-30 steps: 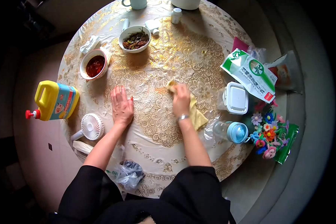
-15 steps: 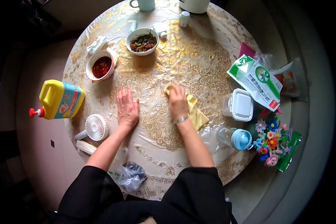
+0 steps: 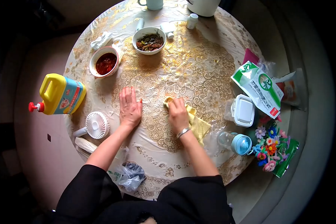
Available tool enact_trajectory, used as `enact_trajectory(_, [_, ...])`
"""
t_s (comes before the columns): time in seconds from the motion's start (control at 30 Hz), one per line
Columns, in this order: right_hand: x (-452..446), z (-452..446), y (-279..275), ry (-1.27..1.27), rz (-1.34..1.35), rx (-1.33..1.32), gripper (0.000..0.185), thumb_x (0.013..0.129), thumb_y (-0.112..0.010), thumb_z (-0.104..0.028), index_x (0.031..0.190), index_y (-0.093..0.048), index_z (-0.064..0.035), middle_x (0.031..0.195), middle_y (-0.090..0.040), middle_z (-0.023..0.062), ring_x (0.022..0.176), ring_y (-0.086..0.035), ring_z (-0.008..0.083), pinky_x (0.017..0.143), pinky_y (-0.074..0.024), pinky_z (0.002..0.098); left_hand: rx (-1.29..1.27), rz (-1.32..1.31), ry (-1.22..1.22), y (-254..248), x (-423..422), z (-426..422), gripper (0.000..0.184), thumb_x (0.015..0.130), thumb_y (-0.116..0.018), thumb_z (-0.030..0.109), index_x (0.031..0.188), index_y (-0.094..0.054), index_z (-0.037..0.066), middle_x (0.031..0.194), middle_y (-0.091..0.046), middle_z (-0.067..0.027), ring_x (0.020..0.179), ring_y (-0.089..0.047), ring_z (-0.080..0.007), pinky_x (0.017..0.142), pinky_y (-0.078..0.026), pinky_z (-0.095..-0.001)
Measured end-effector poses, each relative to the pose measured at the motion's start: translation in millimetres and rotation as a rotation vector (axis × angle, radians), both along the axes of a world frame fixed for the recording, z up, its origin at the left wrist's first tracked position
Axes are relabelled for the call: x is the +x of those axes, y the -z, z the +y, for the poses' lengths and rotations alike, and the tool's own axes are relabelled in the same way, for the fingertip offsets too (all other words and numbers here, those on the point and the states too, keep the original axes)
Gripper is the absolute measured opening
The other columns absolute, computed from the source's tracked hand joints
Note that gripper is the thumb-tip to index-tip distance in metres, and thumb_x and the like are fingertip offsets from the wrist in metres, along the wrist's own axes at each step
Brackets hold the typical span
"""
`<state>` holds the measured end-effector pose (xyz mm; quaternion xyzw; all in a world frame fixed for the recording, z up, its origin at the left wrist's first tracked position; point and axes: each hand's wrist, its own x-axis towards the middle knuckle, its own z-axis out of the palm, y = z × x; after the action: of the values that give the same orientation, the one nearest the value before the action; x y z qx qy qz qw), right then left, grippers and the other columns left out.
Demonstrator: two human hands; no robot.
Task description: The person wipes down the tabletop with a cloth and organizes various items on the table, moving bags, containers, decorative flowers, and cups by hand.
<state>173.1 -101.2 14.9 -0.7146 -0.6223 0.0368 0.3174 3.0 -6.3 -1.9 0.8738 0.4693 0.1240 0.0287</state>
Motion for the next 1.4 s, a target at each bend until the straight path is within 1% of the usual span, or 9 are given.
enact_trajectory(0.13, [17, 39, -6, 0.056, -0.041, 0.042, 0.007, 0.074, -0.05, 0.003, 0.079, -0.054, 0.0012, 0.084, -0.053, 0.0137, 0.082, -0.051, 0.0287, 0.075, -0.0452, 0.0355, 0.02, 0.023, -0.004, 1, 0, 0, 0.062, 0.084, -0.044, 0.032, 0.129, -0.03, -0.009, 0.132, -0.028, -0.0254, 0.126, -0.024, -0.037, 0.107, -0.015, -0.0462])
enact_trajectory(0.47, [18, 13, -3, 0.04, -0.054, -0.017, 0.014, 0.072, -0.054, 0.003, 0.085, -0.057, -0.0001, 0.089, -0.056, 0.013, 0.087, -0.053, 0.0282, 0.075, -0.0451, 0.0349, 0.024, 0.006, 0.002, 1, -2, 0, 0.062, 0.084, -0.044, 0.031, 0.129, -0.031, -0.01, 0.131, -0.029, -0.0254, 0.125, -0.025, -0.0373, 0.107, -0.016, -0.0463])
enact_trajectory(0.7, [21, 17, 10, -0.008, -0.183, -0.046, 0.005, 0.074, -0.053, 0.003, 0.075, -0.057, 0.0013, 0.087, -0.057, 0.0126, 0.08, -0.053, 0.0246, 0.07, -0.0488, 0.0319, 0.012, 0.013, -0.004, 4, 0, 0, 0.062, 0.084, -0.044, 0.031, 0.129, -0.03, -0.009, 0.132, -0.028, -0.0256, 0.126, -0.024, -0.0374, 0.107, -0.015, -0.0464])
enact_trajectory(0.8, [42, 24, 2, 0.154, -0.198, -0.036, 0.005, 0.073, -0.055, 0.004, 0.076, -0.057, -0.0002, 0.086, -0.056, 0.0129, 0.08, -0.053, 0.0237, 0.069, -0.0497, 0.033, -0.01, 0.034, -0.003, -2, -1, -2, 0.063, 0.084, -0.044, 0.031, 0.129, -0.029, -0.009, 0.132, -0.028, -0.026, 0.126, -0.024, -0.0377, 0.107, -0.015, -0.0464])
enact_trajectory(0.93, [-13, 23, -5, -0.068, -0.222, 0.034, 0.007, 0.073, -0.053, 0.004, 0.08, -0.056, 0.0015, 0.083, -0.054, 0.0123, 0.079, -0.053, 0.0234, 0.068, -0.0485, 0.033, 0.014, 0.001, -0.003, 3, -1, 0, 0.062, 0.084, -0.044, 0.031, 0.129, -0.029, -0.009, 0.132, -0.028, -0.026, 0.126, -0.024, -0.0378, 0.107, -0.015, -0.0464])
enact_trajectory(1.1, [24, 29, -14, 0.243, -0.05, -0.022, 0.005, 0.075, -0.051, 0.001, 0.073, -0.055, -0.0007, 0.08, -0.054, 0.0128, 0.08, -0.052, 0.0259, 0.07, -0.046, 0.036, -0.011, 0.019, 0.002, 0, -1, 0, 0.063, 0.084, -0.044, 0.031, 0.13, -0.029, -0.009, 0.132, -0.028, -0.0261, 0.126, -0.024, -0.0381, 0.107, -0.015, -0.0467])
enact_trajectory(1.2, [-12, 30, 2, 0.067, -0.1, 0.091, 0.004, 0.075, -0.051, 0.001, 0.074, -0.054, -0.0003, 0.081, -0.054, 0.0128, 0.079, -0.052, 0.026, 0.07, -0.0447, 0.0373, -0.005, 0.003, -0.008, 0, 0, -1, 0.062, 0.084, -0.044, 0.031, 0.129, -0.03, -0.009, 0.132, -0.028, -0.0259, 0.126, -0.024, -0.0377, 0.108, -0.015, -0.0464])
enact_trajectory(1.23, [-20, 27, -1, 0.005, -0.085, -0.016, 0.005, 0.076, -0.05, 0.001, 0.075, -0.055, -0.0002, 0.082, -0.054, 0.0131, 0.078, -0.052, 0.0256, 0.07, -0.0448, 0.0372, 0.002, 0.002, -0.005, 0, 0, 0, 0.062, 0.084, -0.044, 0.031, 0.129, -0.03, -0.009, 0.132, -0.028, -0.0259, 0.126, -0.024, -0.0377, 0.108, -0.015, -0.0464])
enact_trajectory(1.4, [19, 31, 0, 0.235, 0.03, -0.094, 0.008, 0.077, -0.048, 0.002, 0.078, -0.056, 0.0007, 0.082, -0.053, 0.0138, 0.078, -0.052, 0.0253, 0.07, -0.0458, 0.0355, -0.005, -0.018, 0.005, 0, -1, 1, 0.062, 0.084, -0.044, 0.031, 0.129, -0.03, -0.009, 0.132, -0.029, -0.0255, 0.126, -0.024, -0.0372, 0.108, -0.015, -0.0461])
